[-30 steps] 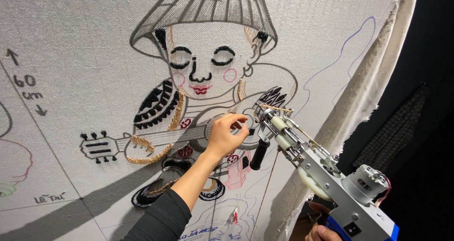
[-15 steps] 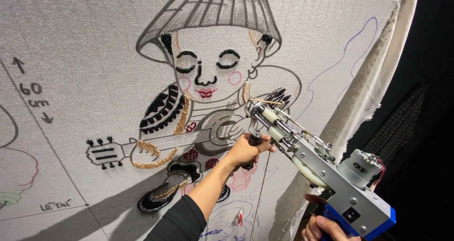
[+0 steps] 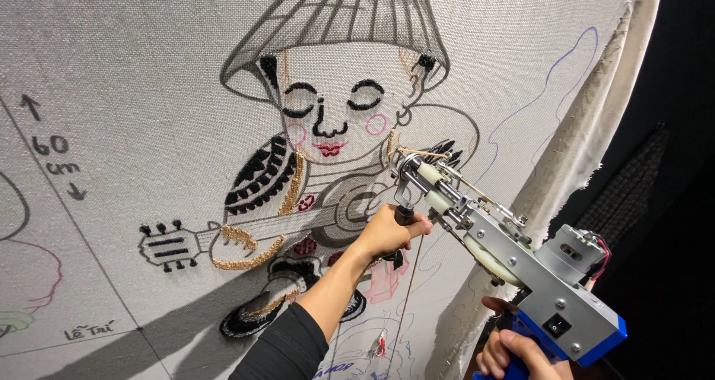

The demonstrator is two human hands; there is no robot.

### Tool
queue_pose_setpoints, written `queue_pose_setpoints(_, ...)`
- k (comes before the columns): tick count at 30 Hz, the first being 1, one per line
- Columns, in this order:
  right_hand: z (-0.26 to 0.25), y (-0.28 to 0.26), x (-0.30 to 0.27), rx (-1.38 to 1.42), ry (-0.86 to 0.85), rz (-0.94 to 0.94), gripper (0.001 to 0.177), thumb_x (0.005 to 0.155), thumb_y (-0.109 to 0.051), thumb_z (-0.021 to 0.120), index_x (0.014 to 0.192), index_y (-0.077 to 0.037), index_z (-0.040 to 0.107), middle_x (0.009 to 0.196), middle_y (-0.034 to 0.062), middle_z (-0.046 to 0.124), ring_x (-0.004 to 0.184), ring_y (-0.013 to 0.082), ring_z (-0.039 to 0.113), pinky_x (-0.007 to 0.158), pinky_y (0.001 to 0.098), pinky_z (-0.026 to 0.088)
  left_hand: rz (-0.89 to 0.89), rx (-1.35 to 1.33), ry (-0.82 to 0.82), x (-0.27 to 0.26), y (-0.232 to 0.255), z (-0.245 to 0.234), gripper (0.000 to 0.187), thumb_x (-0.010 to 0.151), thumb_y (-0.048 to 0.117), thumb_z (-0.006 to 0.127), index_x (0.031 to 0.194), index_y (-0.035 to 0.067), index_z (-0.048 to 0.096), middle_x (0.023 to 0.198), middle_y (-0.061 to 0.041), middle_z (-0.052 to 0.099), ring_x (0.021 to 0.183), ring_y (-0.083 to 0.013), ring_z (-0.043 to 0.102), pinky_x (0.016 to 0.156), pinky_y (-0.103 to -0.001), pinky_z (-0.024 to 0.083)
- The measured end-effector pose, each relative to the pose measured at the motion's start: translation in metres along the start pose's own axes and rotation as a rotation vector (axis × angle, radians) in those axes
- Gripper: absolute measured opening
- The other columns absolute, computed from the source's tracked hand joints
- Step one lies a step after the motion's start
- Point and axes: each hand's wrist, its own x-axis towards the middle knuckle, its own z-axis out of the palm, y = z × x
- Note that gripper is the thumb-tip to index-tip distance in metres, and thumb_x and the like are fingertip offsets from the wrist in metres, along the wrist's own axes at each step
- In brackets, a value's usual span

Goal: The person uses an electric tufting gun to apply yarn to a design on a large vertical rug canvas.

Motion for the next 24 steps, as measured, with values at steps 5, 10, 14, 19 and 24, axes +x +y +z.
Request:
queue_pose_setpoints(5,0.009,-0.003,-0.007,0.014,0.0,-0.001,0.063,0.078,-0.005,0.05,0.137,0.016,0.045,0.051,0.0119,0.041,0.043,0.0259,0.047,0.051,0.0484,0.044,0.004,-0.037,-0.003,0.003,-0.006,-0.003,0.018,0.087,0.017,0.078,0.091,0.0,0.077,0.081,-0.005,0.076,0.055,-0.0107,0.062,0.051,-0.027,0.052)
queue_pose_setpoints(10,0.012,-0.001,-0.005,0.003,0.019,0.019,0.066,0.075,-0.005,0.051,0.138,0.014,0.046,0.051,0.0092,0.039,0.044,0.024,0.045,0.052,0.047,0.044,-0.022,-0.036,0.011,0.002,-0.007,-0.006,0.013,0.086,0.013,0.077,0.089,0.0,0.076,0.082,-0.005,0.076,0.057,-0.0104,0.062,0.052,-0.027,0.052)
queue_pose_setpoints(14,0.011,-0.001,-0.004,0.01,0.007,0.02,0.067,0.074,-0.007,0.052,0.137,0.014,0.046,0.051,0.0089,0.039,0.044,0.0234,0.045,0.052,0.0465,0.044,0.005,-0.039,0.0,0.002,-0.009,-0.008,0.013,0.086,0.013,0.076,0.088,0.0,0.075,0.082,-0.005,0.076,0.057,-0.0108,0.063,0.051,-0.028,0.052)
queue_pose_setpoints(19,0.023,-0.006,-0.013,-0.001,0.02,-0.006,0.066,0.074,-0.007,0.052,0.136,0.017,0.047,0.051,0.0087,0.038,0.043,0.0231,0.044,0.051,0.0461,0.043,0.001,-0.043,-0.01,0.0,-0.007,-0.009,0.014,0.086,0.014,0.076,0.087,0.0,0.075,0.082,-0.003,0.076,0.056,-0.01,0.061,0.051,-0.027,0.051)
queue_pose_setpoints(24,0.029,-0.008,-0.017,0.009,-0.012,-0.032,0.063,0.076,-0.007,0.052,0.135,0.016,0.05,0.051,0.0094,0.04,0.043,0.0225,0.045,0.052,0.044,0.044,0.002,-0.027,0.018,0.002,-0.008,-0.01,0.017,0.085,0.018,0.08,0.087,0.001,0.075,0.073,-0.002,0.069,0.056,-0.0075,0.059,0.048,-0.025,0.051)
